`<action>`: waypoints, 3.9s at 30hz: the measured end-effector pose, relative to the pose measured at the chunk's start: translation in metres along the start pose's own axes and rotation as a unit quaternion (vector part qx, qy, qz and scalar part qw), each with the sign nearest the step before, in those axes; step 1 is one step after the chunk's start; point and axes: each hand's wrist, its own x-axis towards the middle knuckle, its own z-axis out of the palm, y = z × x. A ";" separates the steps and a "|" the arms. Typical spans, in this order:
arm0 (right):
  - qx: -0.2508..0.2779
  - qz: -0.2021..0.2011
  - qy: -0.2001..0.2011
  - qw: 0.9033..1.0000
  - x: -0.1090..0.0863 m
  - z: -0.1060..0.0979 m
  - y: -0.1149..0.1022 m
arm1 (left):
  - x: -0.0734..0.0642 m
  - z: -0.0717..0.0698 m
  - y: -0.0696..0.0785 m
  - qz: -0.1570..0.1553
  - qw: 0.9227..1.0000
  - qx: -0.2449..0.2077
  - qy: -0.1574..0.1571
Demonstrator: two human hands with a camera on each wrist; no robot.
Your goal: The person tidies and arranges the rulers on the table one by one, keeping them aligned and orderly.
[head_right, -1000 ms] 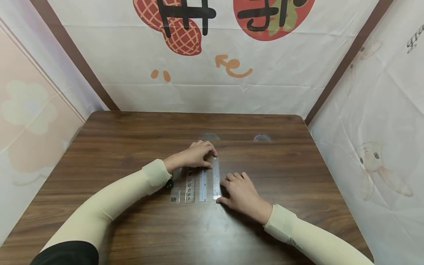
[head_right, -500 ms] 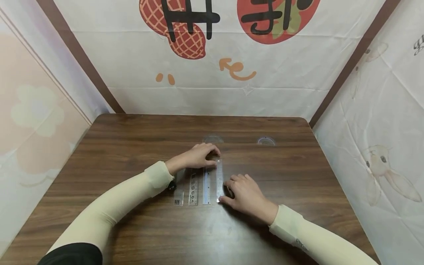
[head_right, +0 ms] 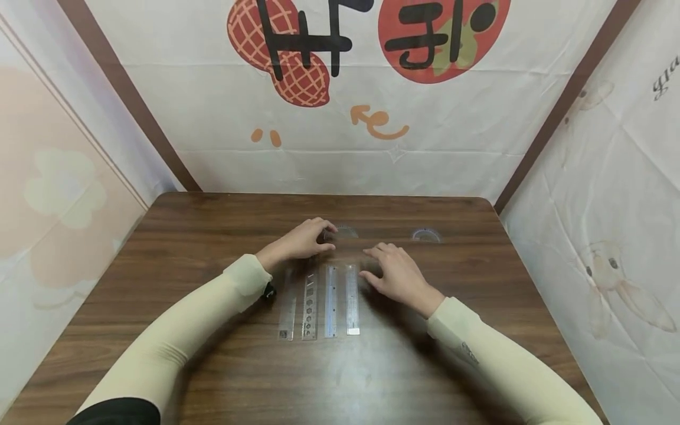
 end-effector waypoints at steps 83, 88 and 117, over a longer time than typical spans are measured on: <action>0.028 0.041 -0.079 0.996 0.107 0.042 0.034 | 0.025 0.004 -0.010 -0.038 0.995 0.090 0.015; 0.037 0.040 -0.080 0.995 0.107 0.041 0.032 | 0.024 0.007 -0.010 -0.043 0.996 0.080 0.010; 0.044 0.048 -0.077 0.995 0.102 0.048 0.029 | 0.028 0.011 -0.013 -0.020 0.996 0.081 0.000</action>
